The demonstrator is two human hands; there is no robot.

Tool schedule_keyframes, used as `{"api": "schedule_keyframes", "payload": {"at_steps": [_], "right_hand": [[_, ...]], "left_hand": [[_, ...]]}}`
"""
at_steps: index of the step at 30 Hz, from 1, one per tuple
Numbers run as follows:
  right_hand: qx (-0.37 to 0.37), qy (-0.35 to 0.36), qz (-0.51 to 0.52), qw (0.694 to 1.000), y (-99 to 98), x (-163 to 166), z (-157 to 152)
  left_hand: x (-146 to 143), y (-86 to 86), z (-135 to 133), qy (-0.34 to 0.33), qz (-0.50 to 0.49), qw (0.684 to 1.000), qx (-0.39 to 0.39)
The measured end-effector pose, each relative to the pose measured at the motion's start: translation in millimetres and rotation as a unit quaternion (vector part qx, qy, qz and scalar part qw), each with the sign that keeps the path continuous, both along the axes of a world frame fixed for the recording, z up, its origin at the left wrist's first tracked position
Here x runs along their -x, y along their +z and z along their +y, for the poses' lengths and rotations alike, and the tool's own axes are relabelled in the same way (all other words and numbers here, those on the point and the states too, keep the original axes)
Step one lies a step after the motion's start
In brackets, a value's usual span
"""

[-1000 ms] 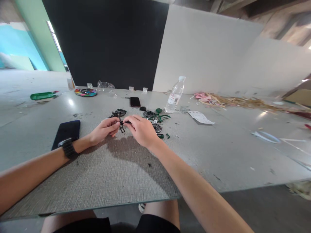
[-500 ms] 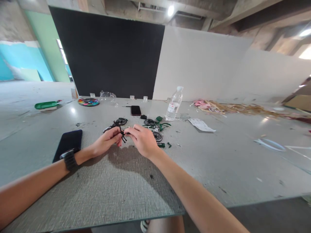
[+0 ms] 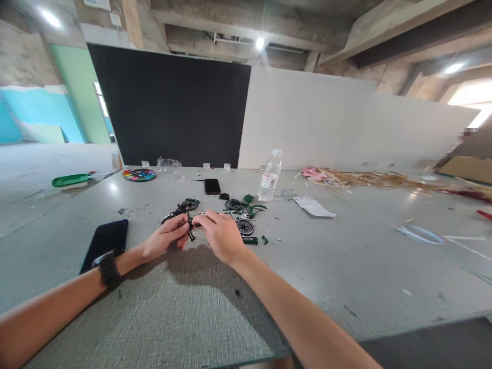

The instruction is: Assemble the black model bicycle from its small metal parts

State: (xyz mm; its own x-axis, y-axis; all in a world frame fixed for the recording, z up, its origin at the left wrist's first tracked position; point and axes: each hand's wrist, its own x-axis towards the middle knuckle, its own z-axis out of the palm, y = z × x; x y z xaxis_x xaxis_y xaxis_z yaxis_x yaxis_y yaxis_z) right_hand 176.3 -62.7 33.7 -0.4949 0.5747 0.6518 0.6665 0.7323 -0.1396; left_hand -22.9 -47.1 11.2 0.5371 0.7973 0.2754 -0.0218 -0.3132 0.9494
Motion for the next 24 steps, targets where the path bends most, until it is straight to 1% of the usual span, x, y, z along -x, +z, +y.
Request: {"api": "schedule_keyframes", "payload": {"at_steps": [3, 7, 11, 13, 16, 18, 24], "right_hand": [[0.009, 0.006, -0.002, 1.000, -0.3, -2, 1], [0.033, 0.016, 0.016, 0.999, 0.3, -2, 1], [0.061, 0.030, 0.049, 0.996, 8.1, -4, 2], [0.071, 0.021, 0.077, 0.994, 14.1, -9, 4], [0.083, -0.013, 0.111, 0.990, 22.5, -18, 8], [0.107, -0.029, 0.109, 0.988, 27.0, -25, 10], [0.211, -0.036, 0.053, 0.975, 34.9, -46, 13]], "left_hand": [[0, 2.1, -1, 0.010, -0.001, 1.000, -0.004], [-1, 6.5, 0, 0.041, 0.008, 0.999, -0.014], [-1, 8.0, 1, 0.075, 0.007, 0.997, -0.016], [-1, 6.5, 3, 0.090, 0.000, 0.996, -0.014], [0, 2.3, 6, 0.110, -0.014, 0.994, -0.009], [1, -0.6, 7, 0.122, -0.024, 0.992, -0.003], [3, -3.8, 9, 0.138, -0.040, 0.990, 0.016]]}}
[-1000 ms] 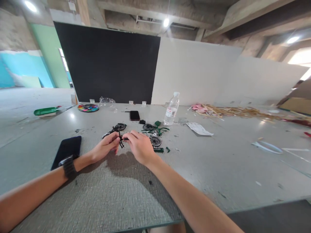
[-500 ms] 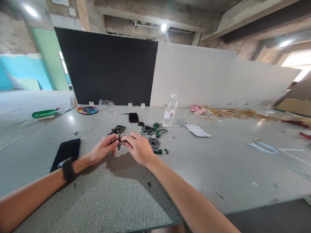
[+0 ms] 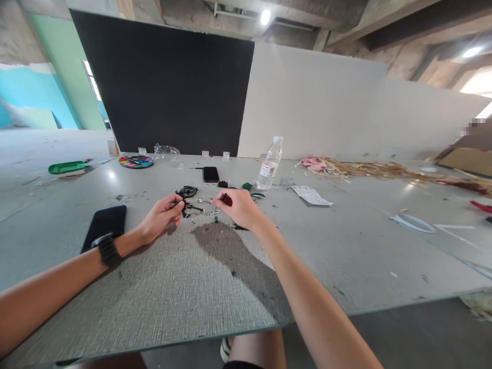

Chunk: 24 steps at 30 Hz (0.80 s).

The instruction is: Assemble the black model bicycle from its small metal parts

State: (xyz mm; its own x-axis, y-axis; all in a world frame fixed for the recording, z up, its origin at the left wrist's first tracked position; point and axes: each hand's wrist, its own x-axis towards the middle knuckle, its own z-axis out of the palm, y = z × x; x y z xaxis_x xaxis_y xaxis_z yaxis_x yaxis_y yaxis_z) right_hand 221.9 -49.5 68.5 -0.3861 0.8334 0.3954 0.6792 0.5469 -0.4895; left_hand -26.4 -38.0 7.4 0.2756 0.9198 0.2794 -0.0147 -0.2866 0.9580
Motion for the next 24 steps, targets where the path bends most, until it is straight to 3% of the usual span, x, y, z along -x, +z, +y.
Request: {"api": "schedule_keyframes", "payload": {"at_steps": [7, 15, 24], "right_hand": [[0.118, 0.029, -0.089, 0.989, 1.9, -8.1, -0.7], [0.122, 0.006, -0.165, 0.979, 2.4, -10.8, -3.5], [0.132, 0.034, -0.191, 0.972, -6.5, -1.5, -1.1]], "left_hand": [[-0.5, -1.4, 0.2, 0.005, -0.008, 1.000, 0.014], [0.0, 0.8, -1.7, 0.010, -0.015, 0.999, 0.036], [-2.6, 6.9, -4.9, 0.016, -0.002, 0.999, 0.034]]}}
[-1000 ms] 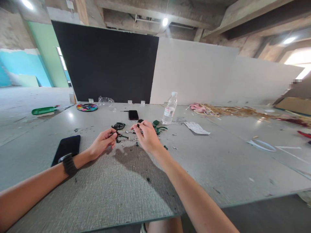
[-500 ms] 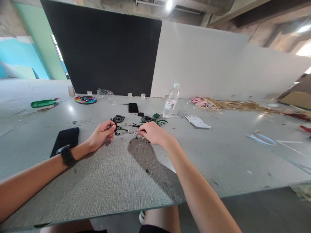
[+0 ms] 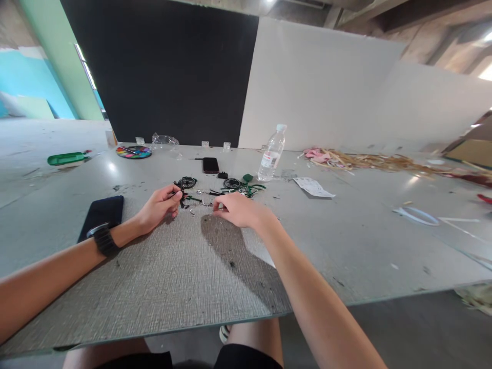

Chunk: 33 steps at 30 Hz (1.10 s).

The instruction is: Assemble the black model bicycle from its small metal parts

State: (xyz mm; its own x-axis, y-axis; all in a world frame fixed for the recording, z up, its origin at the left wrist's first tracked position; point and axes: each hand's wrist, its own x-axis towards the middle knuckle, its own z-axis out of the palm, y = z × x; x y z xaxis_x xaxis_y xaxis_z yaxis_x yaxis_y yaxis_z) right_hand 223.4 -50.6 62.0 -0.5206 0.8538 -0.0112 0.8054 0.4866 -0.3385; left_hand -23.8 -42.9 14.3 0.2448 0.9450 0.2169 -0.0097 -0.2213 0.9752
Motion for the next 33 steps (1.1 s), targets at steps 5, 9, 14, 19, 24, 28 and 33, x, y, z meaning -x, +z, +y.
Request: {"api": "schedule_keyframes", "payload": {"at_steps": [5, 9, 14, 19, 24, 28, 33], "right_hand": [[0.019, 0.005, 0.001, 1.000, 4.0, 4, -3], [0.097, 0.086, 0.010, 0.992, 13.9, 8, -10], [0.134, 0.127, 0.022, 0.983, 7.8, 17, -11], [0.033, 0.028, 0.047, 0.998, -3.7, 17, -2], [0.007, -0.024, 0.042, 0.999, 9.7, -7, 1], [0.063, -0.001, 0.001, 0.998, 13.1, -20, 2], [0.008, -0.029, 0.030, 0.999, 0.5, -3, 2]], "left_hand": [[1, -1.0, 1, 0.001, 0.005, 1.000, -0.009], [2, -4.0, 5, -0.001, 0.013, 1.000, -0.013], [1, -4.2, 6, -0.001, 0.020, 1.000, -0.010], [1, -3.4, 3, -0.001, 0.016, 1.000, -0.008], [1, -3.9, 3, -0.002, 0.009, 1.000, 0.003], [1, -2.1, 2, -0.002, 0.010, 1.000, 0.010], [0, -0.4, 0, 0.003, 0.010, 1.000, 0.012]]}}
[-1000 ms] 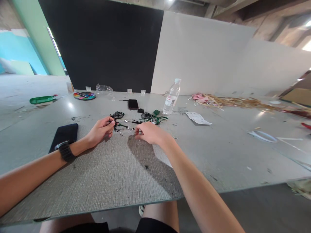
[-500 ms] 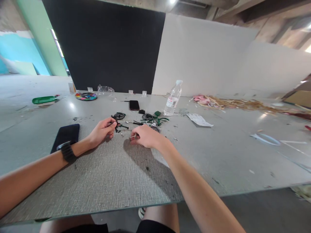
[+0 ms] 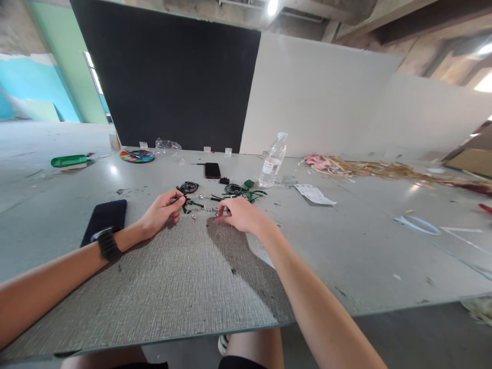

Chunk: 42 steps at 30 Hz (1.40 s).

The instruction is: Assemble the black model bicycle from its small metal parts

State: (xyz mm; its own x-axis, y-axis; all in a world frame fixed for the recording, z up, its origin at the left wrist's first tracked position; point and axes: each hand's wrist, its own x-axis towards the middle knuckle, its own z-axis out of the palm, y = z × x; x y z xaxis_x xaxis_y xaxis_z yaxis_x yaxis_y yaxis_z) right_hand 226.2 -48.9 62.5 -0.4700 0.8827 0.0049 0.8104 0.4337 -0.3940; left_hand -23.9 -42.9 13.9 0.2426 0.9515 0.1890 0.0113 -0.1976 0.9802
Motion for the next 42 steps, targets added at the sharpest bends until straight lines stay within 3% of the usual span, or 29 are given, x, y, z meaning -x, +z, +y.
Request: {"api": "schedule_keyframes", "payload": {"at_steps": [6, 17, 26, 36, 42], "right_hand": [[-0.039, 0.003, 0.037, 0.999, -5.5, 14, -4], [-0.076, 0.006, 0.038, 0.996, -18.0, 20, -1], [-0.097, 0.039, 0.040, 0.994, -16.6, 34, -9], [-0.098, 0.064, 0.045, 0.992, -13.9, 44, -18], [-0.119, 0.117, -0.022, 0.986, -11.6, 52, 4]], "left_hand": [[-1, -3.7, 4, 0.027, -0.011, 0.999, -0.018], [0, -6.1, 13, 0.149, -0.056, 0.985, -0.073], [0, -2.0, 11, 0.208, -0.066, 0.972, -0.081], [-1, -4.3, 12, 0.214, -0.049, 0.973, -0.075], [-2, -6.1, 12, 0.212, -0.050, 0.974, -0.067]]}}
